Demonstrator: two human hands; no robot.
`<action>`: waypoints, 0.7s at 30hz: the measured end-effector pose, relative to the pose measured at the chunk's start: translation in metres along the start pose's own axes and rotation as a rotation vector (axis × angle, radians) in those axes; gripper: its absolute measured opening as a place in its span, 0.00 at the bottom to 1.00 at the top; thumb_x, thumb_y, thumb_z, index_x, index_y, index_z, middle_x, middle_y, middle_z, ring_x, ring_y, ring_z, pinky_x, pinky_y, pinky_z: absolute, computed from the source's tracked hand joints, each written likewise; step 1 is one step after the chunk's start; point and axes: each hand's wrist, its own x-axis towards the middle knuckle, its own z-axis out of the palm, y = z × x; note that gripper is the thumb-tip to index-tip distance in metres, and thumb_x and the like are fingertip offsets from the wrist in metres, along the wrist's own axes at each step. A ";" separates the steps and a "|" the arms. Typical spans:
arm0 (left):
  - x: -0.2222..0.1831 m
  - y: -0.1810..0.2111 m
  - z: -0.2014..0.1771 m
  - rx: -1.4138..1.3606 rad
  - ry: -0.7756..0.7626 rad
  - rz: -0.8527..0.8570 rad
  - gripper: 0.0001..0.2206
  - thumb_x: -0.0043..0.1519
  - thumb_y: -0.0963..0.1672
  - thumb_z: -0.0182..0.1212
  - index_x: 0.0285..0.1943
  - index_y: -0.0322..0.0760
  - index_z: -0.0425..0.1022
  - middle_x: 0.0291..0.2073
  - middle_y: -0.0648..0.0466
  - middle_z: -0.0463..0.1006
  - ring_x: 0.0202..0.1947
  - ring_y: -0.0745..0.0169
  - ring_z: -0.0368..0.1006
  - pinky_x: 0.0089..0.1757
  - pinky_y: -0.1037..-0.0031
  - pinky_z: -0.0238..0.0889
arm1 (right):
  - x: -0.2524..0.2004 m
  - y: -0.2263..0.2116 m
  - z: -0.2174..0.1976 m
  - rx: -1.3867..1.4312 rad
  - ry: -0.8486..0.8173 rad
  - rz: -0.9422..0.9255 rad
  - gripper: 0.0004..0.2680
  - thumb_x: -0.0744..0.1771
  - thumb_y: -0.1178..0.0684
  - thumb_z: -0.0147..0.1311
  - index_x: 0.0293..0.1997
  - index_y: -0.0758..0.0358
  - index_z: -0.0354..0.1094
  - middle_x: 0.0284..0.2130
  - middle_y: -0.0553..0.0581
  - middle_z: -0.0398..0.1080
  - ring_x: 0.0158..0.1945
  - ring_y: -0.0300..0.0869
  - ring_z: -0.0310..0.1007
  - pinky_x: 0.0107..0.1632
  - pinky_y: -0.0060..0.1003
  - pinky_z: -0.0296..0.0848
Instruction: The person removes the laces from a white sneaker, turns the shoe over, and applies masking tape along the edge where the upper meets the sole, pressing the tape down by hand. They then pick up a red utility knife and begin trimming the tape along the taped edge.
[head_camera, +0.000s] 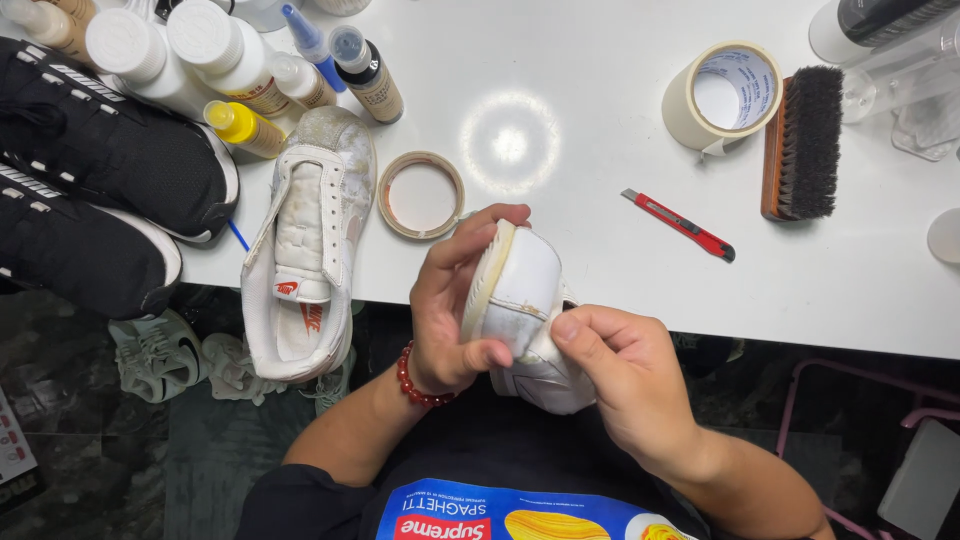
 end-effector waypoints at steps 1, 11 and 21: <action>0.003 0.001 -0.002 -0.031 0.028 -0.030 0.39 0.61 0.54 0.75 0.77 0.42 0.57 0.73 0.34 0.57 0.64 0.57 0.65 0.63 0.67 0.65 | -0.002 -0.009 0.003 -0.040 0.039 0.023 0.10 0.70 0.53 0.54 0.36 0.71 0.75 0.27 0.54 0.76 0.30 0.31 0.70 0.35 0.27 0.70; 0.024 0.010 -0.001 -0.587 0.112 -0.307 0.41 0.57 0.55 0.75 0.71 0.39 0.52 0.72 0.29 0.58 0.69 0.45 0.65 0.65 0.56 0.65 | 0.022 -0.051 0.015 -1.000 0.092 -0.952 0.13 0.57 0.64 0.65 0.44 0.64 0.73 0.43 0.61 0.72 0.46 0.53 0.75 0.47 0.39 0.73; 0.014 0.007 0.003 -0.470 0.047 -0.386 0.39 0.60 0.56 0.72 0.70 0.38 0.52 0.74 0.31 0.58 0.69 0.48 0.64 0.66 0.59 0.64 | 0.019 -0.043 0.020 -1.331 0.061 -1.251 0.13 0.60 0.57 0.71 0.47 0.57 0.77 0.41 0.51 0.73 0.42 0.44 0.72 0.46 0.43 0.65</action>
